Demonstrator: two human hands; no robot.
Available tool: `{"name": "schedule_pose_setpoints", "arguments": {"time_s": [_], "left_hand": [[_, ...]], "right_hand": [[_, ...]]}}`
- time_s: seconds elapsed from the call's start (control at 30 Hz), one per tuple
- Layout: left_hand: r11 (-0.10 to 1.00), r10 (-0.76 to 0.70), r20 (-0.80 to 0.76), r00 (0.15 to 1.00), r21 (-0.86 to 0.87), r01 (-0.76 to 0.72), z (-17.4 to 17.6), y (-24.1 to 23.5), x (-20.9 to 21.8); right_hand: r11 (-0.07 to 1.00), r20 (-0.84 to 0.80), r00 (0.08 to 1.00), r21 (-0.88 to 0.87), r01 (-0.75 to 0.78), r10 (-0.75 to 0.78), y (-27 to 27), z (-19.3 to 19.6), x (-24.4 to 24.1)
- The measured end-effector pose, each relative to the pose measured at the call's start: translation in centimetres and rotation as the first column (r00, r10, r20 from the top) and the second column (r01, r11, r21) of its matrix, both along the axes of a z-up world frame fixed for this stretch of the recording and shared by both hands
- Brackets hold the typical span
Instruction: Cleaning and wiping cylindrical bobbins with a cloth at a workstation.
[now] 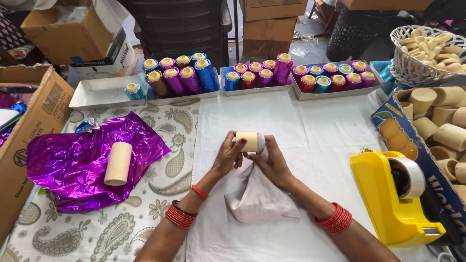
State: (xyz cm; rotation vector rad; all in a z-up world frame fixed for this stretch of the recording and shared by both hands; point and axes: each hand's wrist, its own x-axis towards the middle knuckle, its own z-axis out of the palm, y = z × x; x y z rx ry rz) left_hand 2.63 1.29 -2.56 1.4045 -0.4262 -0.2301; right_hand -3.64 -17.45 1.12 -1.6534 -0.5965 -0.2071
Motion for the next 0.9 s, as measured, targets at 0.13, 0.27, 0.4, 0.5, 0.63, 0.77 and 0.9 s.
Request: {"name": "schedule_pose_setpoints", "arguments": {"time_s": [0.13,0.27,0.4,0.5,0.63,0.77,0.9], "left_hand": [[0.985,-0.158,-0.196,0.968,-0.097,0.141,-1.3,0.8,0.1],[0.975,-0.222,-0.164,0.961,-0.044,0.218,0.4,0.2,-0.6],[0.999,-0.042,0.074,0.996,0.002,0.042,3.6,-0.7,-1.9],[0.999,0.037,0.23,0.972,-0.013,-0.036,2.8,-0.6,-1.4],[0.998,-0.028,0.016,0.999,-0.047,0.028,-0.1,-0.2,-0.1],[1.0,-0.027,-0.125,0.992,0.008,0.028,-1.6,-0.1,0.4],[0.991,0.118,0.11,0.987,0.05,-0.124,1.3,-1.4,-0.9]], "right_hand": [[0.783,0.464,0.883,-0.521,0.338,-0.072,-2.7,-2.5,2.1],[0.874,0.398,0.914,-0.41,0.26,-0.086,-2.7,-1.1,1.5],[0.985,-0.23,0.958,-0.07,0.157,-0.169,-1.7,-0.8,2.2],[0.983,-0.448,0.89,0.106,0.147,-0.084,-1.2,0.0,1.7],[0.979,-0.221,0.957,0.027,0.2,-0.19,-0.8,0.0,0.9],[0.937,0.169,0.966,-0.26,0.233,-0.194,-1.6,0.5,0.5],[0.991,-0.193,0.973,0.025,0.133,-0.126,-1.8,-1.4,2.3]]}}
